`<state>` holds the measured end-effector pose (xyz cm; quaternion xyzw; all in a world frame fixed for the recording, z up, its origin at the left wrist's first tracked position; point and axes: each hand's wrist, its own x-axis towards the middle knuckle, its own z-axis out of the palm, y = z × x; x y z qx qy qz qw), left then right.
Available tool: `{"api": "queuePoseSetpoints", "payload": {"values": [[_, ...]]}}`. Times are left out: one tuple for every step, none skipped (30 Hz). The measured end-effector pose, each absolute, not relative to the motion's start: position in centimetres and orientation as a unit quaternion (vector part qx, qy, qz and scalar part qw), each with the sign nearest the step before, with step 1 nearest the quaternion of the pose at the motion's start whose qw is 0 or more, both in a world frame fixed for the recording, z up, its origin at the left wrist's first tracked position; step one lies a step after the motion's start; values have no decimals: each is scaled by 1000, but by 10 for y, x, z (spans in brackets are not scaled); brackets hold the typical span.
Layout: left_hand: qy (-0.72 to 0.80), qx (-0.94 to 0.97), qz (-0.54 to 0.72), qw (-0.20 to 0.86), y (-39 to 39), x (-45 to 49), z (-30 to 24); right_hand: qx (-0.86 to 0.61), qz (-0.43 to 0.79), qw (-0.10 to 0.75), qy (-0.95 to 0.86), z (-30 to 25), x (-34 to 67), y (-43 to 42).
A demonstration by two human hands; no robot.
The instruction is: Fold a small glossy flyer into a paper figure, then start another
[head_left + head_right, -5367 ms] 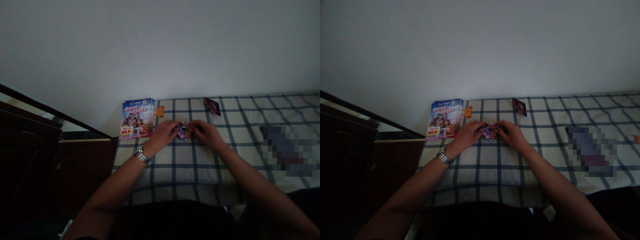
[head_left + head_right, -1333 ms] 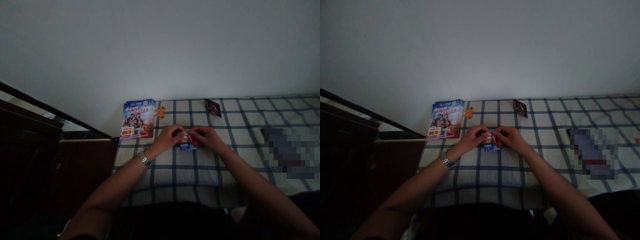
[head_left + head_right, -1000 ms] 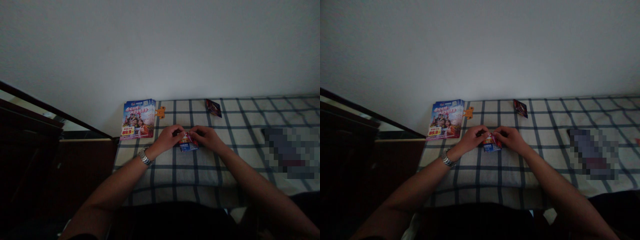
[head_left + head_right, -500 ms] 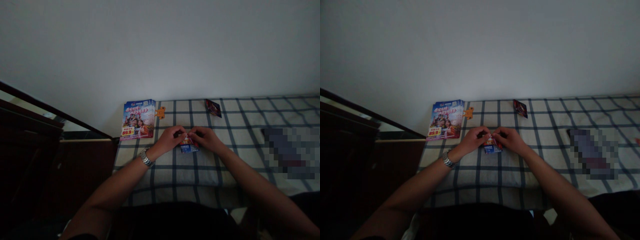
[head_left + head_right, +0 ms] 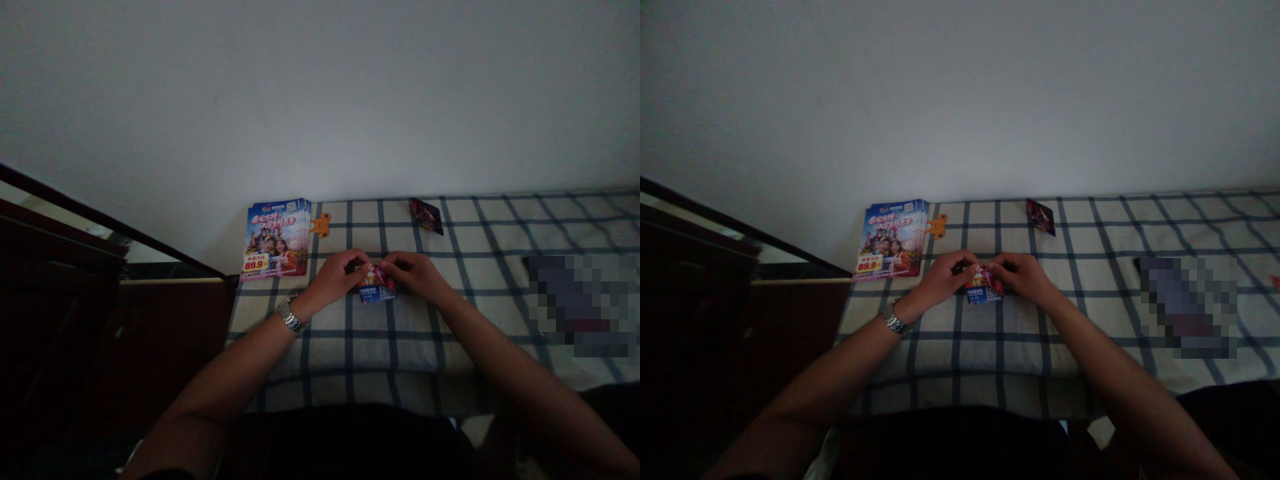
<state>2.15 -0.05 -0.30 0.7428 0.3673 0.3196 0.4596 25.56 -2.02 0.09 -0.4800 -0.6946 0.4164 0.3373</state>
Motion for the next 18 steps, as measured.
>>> {"api": "queuePoseSetpoints", "payload": {"values": [[367,745,317,458,0,21,-3,-482,414,337,-695,2,256,-20],[367,748,314,455,0,21,-3,-483,412,336,-696,2,256,-21],[368,750,313,452,0,21,-2,-485,410,335,-696,2,256,-21],[368,752,312,450,-1,21,-2,-486,408,333,-697,1,257,-21],[367,752,314,448,-1,22,-1,-488,408,330,-697,1,257,-22],[366,753,316,447,-1,22,0,-489,409,328,-697,0,258,-22],[366,753,318,445,-1,22,0,-489,410,326,-697,-1,258,-22],[365,753,319,445,-2,22,1,-489,411,327,-697,-1,258,-22],[365,752,321,445,-2,22,1,-488,411,328,-697,-1,258,-22],[364,751,321,447,-2,21,2,-486,409,329,-698,-1,258,-21],[364,750,321,449,-2,21,2,-484,407,330,-701,0,258,-21],[364,750,322,450,-2,21,1,-480,404,330,-705,1,257,-21],[363,749,323,449,-2,21,1,-477,401,329,-710,2,257,-21],[363,749,323,450,-1,21,0,-472,400,328,-714,3,257,-21],[364,749,324,449,-1,21,0,-469,400,328,-716,4,258,-22],[365,749,322,450,-1,21,-1,-467,400,327,-717,4,258,-22],[365,749,320,452,-1,21,-1,-466,402,326,-718,3,258,-22],[365,749,316,454,-1,21,-2,-470,400,329,-715,2,258,-22]]}}
